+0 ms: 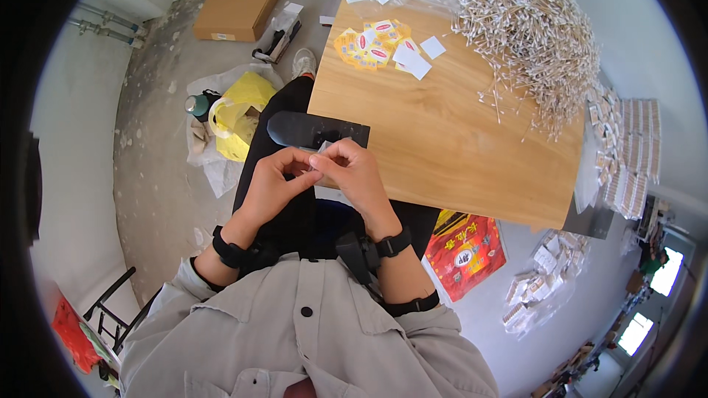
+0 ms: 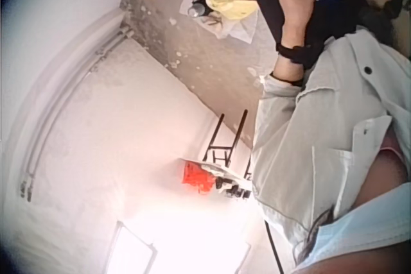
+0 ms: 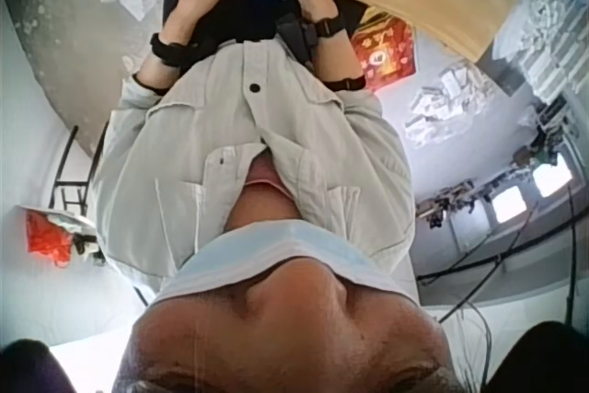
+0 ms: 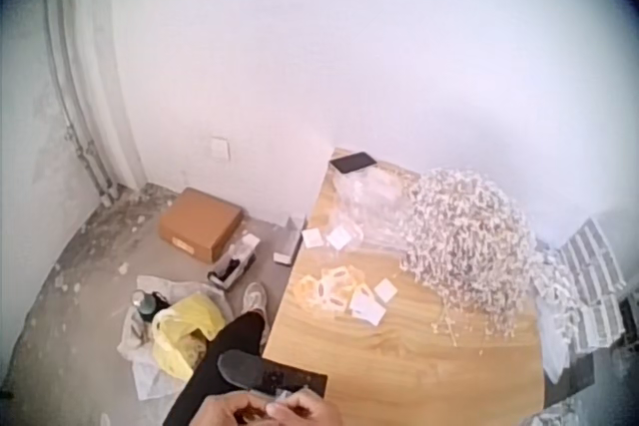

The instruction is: The person gathers cotton swabs from a large pile on a wooden table and arranges them into neat rows. They then place the aligned swabs into small plastic packaging sleeves and seal them. The process is repeated multiple times throughout the clip.

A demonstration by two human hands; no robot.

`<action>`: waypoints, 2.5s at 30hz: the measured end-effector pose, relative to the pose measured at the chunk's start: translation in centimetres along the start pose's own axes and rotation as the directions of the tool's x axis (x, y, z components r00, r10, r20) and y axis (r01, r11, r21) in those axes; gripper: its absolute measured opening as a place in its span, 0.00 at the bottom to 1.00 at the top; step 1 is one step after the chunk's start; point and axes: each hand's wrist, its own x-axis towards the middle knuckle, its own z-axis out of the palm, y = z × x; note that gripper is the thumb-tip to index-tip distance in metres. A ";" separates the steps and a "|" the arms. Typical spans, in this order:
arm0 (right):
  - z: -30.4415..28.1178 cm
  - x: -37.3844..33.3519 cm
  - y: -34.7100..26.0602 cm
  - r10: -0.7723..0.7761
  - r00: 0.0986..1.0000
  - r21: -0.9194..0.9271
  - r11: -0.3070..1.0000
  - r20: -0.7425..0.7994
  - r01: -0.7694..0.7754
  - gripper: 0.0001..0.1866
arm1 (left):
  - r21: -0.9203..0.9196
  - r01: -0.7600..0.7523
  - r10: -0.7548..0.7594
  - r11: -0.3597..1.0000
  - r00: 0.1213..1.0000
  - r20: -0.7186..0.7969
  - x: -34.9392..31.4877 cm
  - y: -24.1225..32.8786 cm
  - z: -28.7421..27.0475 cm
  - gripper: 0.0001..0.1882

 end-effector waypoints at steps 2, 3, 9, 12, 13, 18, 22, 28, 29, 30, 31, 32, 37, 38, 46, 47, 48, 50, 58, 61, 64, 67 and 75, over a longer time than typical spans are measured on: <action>-0.4 0.2 -0.3 0.015 1.000 -0.007 1.000 0.025 -0.014 0.11 | -0.221 0.048 -0.047 0.974 0.999 0.012 0.3 -1.1 0.2 0.10; -0.5 0.3 -0.3 0.004 1.000 -0.023 1.000 0.021 -0.004 0.11 | -0.327 0.071 -0.068 0.942 0.997 0.021 0.4 -1.4 0.2 0.10; -0.8 0.4 -0.1 -0.067 0.998 -0.178 0.982 -0.016 0.064 0.10 | 0.227 0.040 -0.011 0.973 0.992 -0.128 0.5 -0.3 -0.6 0.07; -0.4 0.6 1.2 -0.177 0.978 -0.325 0.936 -0.110 0.133 0.07 | 0.500 -0.204 0.337 0.842 0.922 -0.191 0.9 -0.4 -0.2 0.04; 0.5 0.9 1.7 -0.218 0.961 -0.328 0.932 -0.173 0.152 0.07 | 0.615 -0.300 0.480 0.729 0.865 -0.146 1.0 -0.4 0.0 0.05; 1.3 1.0 1.1 0.126 0.991 0.073 0.990 -0.050 -0.122 0.07 | 0.642 -0.328 0.443 0.693 0.897 -0.019 0.3 0.5 0.4 0.17; 0.5 0.9 1.3 0.088 0.996 0.078 0.993 -0.007 -0.088 0.06 | 0.610 -0.332 0.397 0.720 0.917 0.031 0.6 1.3 -1.3 0.49; 0.6 0.8 1.7 0.084 0.996 -0.050 0.995 0.026 -0.083 0.08 | 0.530 -0.392 0.352 0.752 0.919 0.180 1.4 -0.6 -2.1 0.47; 0.6 1.0 1.7 0.104 0.994 -0.075 0.992 0.043 -0.101 0.08 | 0.516 -0.385 0.337 0.765 0.922 0.188 1.4 -0.6 -2.2 0.46; 0.5 1.1 1.6 0.124 0.991 -0.099 0.988 0.059 -0.118 0.09 | 0.502 -0.378 0.323 0.778 0.926 0.197 1.3 -0.5 -2.4 0.45; 0.5 1.0 1.6 0.146 0.987 -0.056 0.988 0.064 -0.142 0.09 | 0.488 -0.371 0.308 0.790 0.929 0.207 1.3 -0.6 -2.4 0.44; 0.7 1.0 1.5 0.163 0.984 -0.013 0.987 0.074 -0.162 0.10 | 0.504 -0.373 0.319 0.779 0.928 0.194 1.2 -0.7 -2.5 0.43; 1.6 1.1 1.3 0.162 0.980 0.049 0.985 0.116 -0.168 0.13 | 0.544 -0.387 0.380 0.745 0.916 0.131 0.9 -0.9 -3.6 0.40; 1.9 1.3 1.4 0.157 0.981 0.054 0.985 0.117 -0.164 0.13 | 0.559 -0.383 0.396 0.735 0.912 0.103 0.9 -0.9 -3.8 0.39; 0.3 1.7 1.8 0.097 0.995 -0.052 0.994 -0.015 -0.098 0.13 | 0.709 -0.310 0.431 0.633 0.902 0.009 1.2 -3.2 -8.0 0.42; -0.2 1.7 1.8 0.112 0.993 -0.056 0.992 -0.031 -0.114 0.14 | 0.731 -0.299 0.439 0.613 0.899 -0.001 1.4 -3.7 -8.7 0.42; -0.6 1.7 1.7 0.127 0.991 -0.061 0.990 -0.046 -0.130 0.14 | 0.756 -0.283 0.429 0.591 0.903 0.003 1.6 -4.1 -9.2 0.41; -0.9 1.7 1.7 0.147 0.987 -0.052 0.987 -0.061 -0.151 0.15 | 0.785 -0.258 0.402 0.563 0.916 0.013 2.1 -5.0 -10.1 0.40; -0.9 1.7 2.0 0.133 0.987 0.018 0.991 -0.091 -0.132 0.15 | 0.811 -0.369 0.394 0.454 0.900 0.189 4.6 -4.9 -10.1 0.41; -1.1 1.6 2.1 0.124 0.989 0.034 0.992 -0.080 -0.122 0.14 | 0.788 -0.426 0.392 0.445 0.883 0.257 5.7 -3.9 -9.9 0.42; -1.8 1.3 1.3 0.074 0.991 -0.031 0.996 -0.108 -0.078 0.14 | 0.779 -0.444 0.316 0.443 0.890 0.327 6.7 -3.3 -9.8 0.43; -3.9 0.6 0.2 0.083 0.984 0.018 0.997 -0.157 -0.081 0.14 | 0.748 -0.506 0.266 0.430 0.863 0.430 7.9 -2.2 -8.8 0.44; -14.1 -1.4 0.1 0.041 0.892 -0.089 0.992 -0.451 -0.091 0.14 | 0.683 -0.578 0.362 0.446 0.815 0.453 8.7 0.4 -4.4 0.45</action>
